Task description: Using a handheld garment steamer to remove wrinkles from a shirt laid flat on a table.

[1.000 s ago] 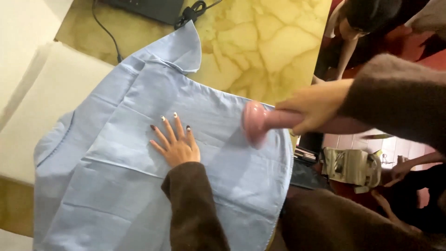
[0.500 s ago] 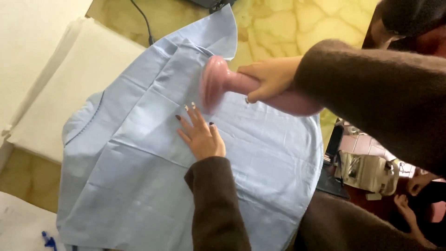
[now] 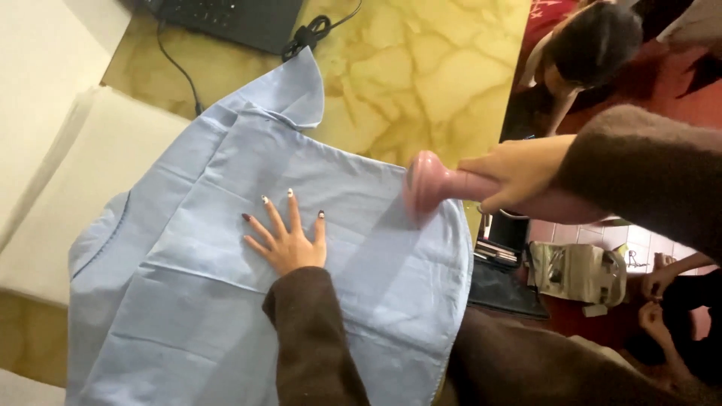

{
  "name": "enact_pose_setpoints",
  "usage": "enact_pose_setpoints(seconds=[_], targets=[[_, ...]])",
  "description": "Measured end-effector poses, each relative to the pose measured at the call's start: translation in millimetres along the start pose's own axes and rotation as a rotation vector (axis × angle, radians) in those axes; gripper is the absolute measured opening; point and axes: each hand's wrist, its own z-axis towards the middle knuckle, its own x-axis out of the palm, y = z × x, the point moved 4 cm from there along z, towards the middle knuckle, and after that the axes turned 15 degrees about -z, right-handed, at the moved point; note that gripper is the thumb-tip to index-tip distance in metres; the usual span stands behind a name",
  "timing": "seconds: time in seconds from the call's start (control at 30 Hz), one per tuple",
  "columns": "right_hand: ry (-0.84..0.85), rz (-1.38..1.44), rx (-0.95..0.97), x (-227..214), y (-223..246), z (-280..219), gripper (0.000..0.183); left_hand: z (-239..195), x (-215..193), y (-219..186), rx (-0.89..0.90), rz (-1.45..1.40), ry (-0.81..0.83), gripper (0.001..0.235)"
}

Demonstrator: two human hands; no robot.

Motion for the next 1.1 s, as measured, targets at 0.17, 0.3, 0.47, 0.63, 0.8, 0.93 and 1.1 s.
enact_pose_setpoints(seconds=[0.17, 0.3, 0.47, 0.63, 0.8, 0.93, 1.1], targets=[[0.091, -0.005, 0.003, 22, -16, -14, 0.028, -1, 4, 1, -0.023, -0.001, 0.025, 0.062], [0.018, -0.111, -0.053, 35, -33, 21, 0.047, -2, 8, 8, 0.000, -0.035, 0.005, 0.054], [-0.098, -0.006, -0.119, -19, 8, 54, 0.052, 1, 4, 6, -0.038, -0.037, 0.043, 0.051], [-0.242, 0.050, -0.129, -62, 50, 106, 0.058, 2, -3, 7, 0.008, -0.080, -0.070, 0.056], [-0.323, 0.102, -0.163, -83, 61, 130, 0.059, 4, -4, 5, -0.086, 0.092, 0.174, 0.054], [-0.280, 0.090, -0.153, -75, 50, 122, 0.058, 3, -5, 3, -0.089, 0.061, 0.167, 0.054], [-0.174, 0.091, -0.123, -57, 33, 76, 0.057, 0, 6, 7, -0.049, 0.026, 0.081, 0.054]])
